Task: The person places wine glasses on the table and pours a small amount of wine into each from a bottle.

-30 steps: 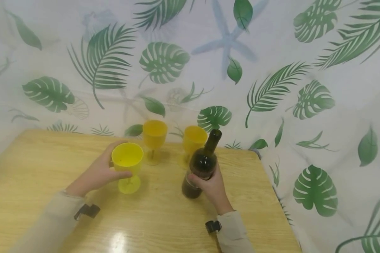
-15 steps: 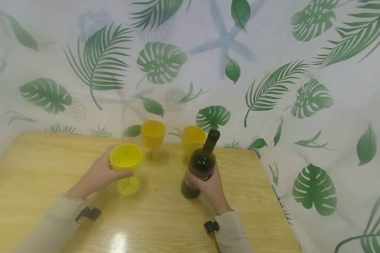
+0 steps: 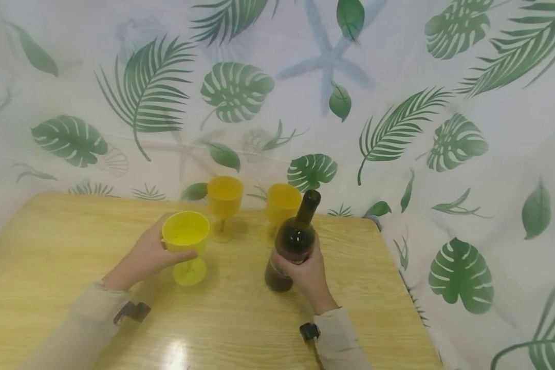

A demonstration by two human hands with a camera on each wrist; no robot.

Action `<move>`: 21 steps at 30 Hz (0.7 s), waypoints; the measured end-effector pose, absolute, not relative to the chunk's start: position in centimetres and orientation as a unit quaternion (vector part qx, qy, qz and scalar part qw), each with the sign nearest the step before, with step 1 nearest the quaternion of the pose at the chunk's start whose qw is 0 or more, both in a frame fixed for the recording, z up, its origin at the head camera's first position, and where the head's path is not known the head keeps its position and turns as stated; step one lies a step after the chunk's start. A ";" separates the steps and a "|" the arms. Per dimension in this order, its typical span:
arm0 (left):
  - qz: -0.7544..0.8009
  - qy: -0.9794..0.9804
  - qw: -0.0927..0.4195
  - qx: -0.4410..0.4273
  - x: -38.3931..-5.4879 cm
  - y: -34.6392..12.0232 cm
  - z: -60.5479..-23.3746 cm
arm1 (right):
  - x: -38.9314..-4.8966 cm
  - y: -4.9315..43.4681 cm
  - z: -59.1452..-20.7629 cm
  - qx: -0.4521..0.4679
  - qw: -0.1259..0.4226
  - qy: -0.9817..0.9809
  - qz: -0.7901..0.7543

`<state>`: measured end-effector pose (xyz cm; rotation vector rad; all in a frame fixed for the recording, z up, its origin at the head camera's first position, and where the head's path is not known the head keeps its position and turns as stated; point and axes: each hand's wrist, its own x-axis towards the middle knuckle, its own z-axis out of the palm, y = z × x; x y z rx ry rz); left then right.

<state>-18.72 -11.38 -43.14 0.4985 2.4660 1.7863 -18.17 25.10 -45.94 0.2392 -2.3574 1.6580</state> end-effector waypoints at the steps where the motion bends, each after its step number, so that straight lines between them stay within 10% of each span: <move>1: 0.577 0.800 0.027 0.161 -18.7 -11.4 -43.2 | -18.1 25.1 -45.8 0.081 0.123 -0.811 0.566; 21: 0.570 0.804 0.025 0.166 -18.6 -11.3 -43.4 | -17.7 24.7 -44.2 0.109 0.092 -0.841 0.523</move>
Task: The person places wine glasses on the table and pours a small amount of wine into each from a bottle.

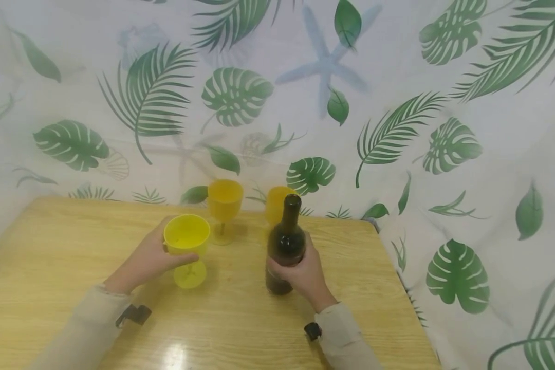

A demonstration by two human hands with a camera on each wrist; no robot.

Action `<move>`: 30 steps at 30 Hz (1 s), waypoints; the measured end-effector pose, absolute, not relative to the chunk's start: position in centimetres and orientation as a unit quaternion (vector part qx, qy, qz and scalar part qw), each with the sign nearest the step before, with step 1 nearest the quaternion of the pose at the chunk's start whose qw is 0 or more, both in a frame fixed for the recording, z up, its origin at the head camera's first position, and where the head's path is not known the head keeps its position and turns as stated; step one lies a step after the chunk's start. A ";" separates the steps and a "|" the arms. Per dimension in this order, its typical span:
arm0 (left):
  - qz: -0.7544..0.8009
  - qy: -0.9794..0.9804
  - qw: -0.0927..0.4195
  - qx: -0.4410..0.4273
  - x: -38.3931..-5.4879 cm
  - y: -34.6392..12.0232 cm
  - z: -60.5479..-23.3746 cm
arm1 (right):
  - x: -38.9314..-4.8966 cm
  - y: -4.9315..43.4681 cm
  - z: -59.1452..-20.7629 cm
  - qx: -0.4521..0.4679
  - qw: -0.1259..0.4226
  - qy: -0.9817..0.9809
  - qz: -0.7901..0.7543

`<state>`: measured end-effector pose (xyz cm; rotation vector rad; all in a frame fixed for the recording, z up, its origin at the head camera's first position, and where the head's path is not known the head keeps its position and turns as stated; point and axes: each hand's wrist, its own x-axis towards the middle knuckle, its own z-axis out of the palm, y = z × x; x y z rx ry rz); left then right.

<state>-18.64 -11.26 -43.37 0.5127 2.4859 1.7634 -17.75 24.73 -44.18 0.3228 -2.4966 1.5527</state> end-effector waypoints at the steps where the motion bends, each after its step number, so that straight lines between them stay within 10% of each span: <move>1: 0.570 0.805 0.026 0.164 -18.7 -11.3 -43.4 | -17.8 24.6 -44.1 0.114 0.090 -0.841 0.522; 30: 0.576 0.802 0.029 0.159 -19.0 -11.5 -43.7 | -17.2 24.2 -35.4 0.225 0.069 -0.960 0.149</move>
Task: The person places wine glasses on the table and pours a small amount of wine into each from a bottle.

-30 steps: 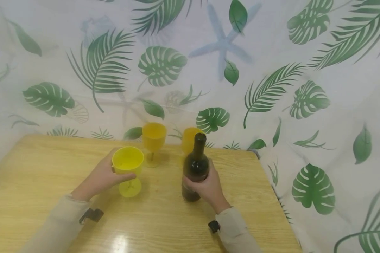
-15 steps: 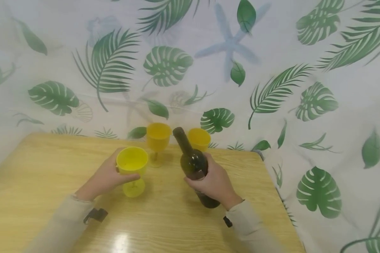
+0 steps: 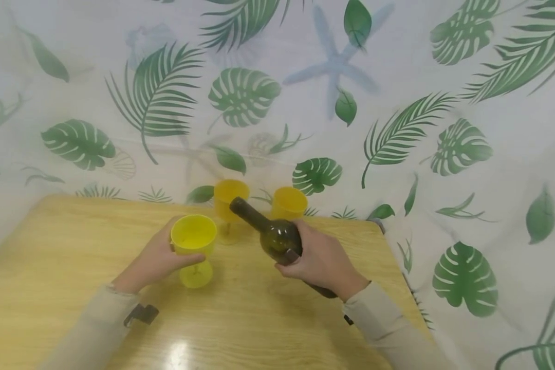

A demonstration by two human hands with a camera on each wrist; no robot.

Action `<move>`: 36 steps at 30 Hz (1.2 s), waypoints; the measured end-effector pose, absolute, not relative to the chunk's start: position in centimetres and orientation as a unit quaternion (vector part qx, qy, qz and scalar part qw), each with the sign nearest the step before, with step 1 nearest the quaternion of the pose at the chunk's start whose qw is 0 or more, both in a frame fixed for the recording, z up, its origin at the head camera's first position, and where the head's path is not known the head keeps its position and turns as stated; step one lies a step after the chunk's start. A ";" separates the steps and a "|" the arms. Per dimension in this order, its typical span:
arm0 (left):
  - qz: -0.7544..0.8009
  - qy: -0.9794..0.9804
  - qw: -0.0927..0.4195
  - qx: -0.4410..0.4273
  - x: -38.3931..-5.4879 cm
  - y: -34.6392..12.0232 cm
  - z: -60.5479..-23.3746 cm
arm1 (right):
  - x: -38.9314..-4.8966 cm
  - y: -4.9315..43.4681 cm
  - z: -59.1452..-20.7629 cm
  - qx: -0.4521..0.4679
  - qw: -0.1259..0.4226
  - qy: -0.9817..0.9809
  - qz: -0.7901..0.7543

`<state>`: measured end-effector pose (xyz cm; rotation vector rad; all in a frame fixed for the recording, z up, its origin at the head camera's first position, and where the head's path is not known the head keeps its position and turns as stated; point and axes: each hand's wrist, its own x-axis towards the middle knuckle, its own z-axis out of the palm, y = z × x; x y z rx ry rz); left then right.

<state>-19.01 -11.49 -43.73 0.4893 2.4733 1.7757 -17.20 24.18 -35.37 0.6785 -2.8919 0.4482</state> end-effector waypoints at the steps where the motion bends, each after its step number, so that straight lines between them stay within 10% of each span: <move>1: 0.573 0.804 0.027 0.157 -19.0 -11.5 -43.7 | -17.2 24.1 -35.2 0.229 0.069 -0.961 0.141; 36: 0.539 0.821 0.010 0.189 -18.6 -12.8 -41.9 | -18.1 20.9 -32.7 0.307 0.048 -0.950 -0.015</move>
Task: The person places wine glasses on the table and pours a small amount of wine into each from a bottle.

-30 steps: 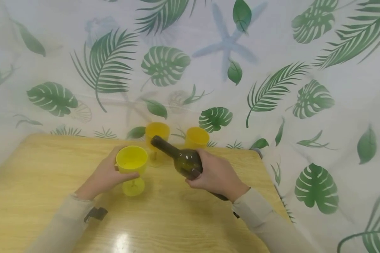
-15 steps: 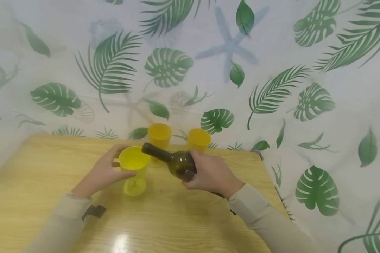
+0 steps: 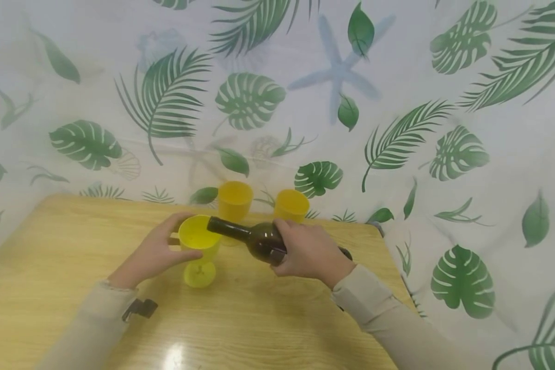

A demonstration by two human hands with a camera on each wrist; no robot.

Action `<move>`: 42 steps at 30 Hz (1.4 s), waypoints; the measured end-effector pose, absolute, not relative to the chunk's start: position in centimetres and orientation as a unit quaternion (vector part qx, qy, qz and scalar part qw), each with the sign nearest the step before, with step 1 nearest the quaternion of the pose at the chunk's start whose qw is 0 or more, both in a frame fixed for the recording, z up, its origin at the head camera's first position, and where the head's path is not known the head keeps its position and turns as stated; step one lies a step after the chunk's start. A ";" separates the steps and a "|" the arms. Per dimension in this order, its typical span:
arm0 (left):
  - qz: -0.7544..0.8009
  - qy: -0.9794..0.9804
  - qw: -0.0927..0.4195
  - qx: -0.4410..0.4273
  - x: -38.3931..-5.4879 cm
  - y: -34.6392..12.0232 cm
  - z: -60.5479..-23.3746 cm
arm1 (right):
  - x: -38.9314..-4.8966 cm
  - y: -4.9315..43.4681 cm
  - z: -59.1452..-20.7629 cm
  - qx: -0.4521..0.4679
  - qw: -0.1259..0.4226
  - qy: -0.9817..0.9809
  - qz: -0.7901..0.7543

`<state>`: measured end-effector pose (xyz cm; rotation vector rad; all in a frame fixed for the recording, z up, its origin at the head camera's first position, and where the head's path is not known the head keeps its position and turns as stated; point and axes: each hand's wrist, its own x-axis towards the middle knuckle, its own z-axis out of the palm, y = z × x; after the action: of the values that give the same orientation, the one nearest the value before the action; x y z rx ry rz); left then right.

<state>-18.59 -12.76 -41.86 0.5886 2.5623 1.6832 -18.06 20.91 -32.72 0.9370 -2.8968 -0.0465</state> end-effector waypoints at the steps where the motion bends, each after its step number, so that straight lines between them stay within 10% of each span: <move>1: 0.539 0.821 0.010 0.189 -18.6 -12.8 -41.9 | -18.1 20.9 -32.7 0.309 0.050 -0.950 -0.020; 42: 0.523 0.831 0.010 0.189 -18.5 -12.8 -41.7 | -18.5 19.7 -30.5 0.320 0.050 -0.939 -0.112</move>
<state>-18.54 -12.80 -41.65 0.5906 2.5941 1.6339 -18.50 19.66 -30.51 0.9756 -2.8604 -0.3404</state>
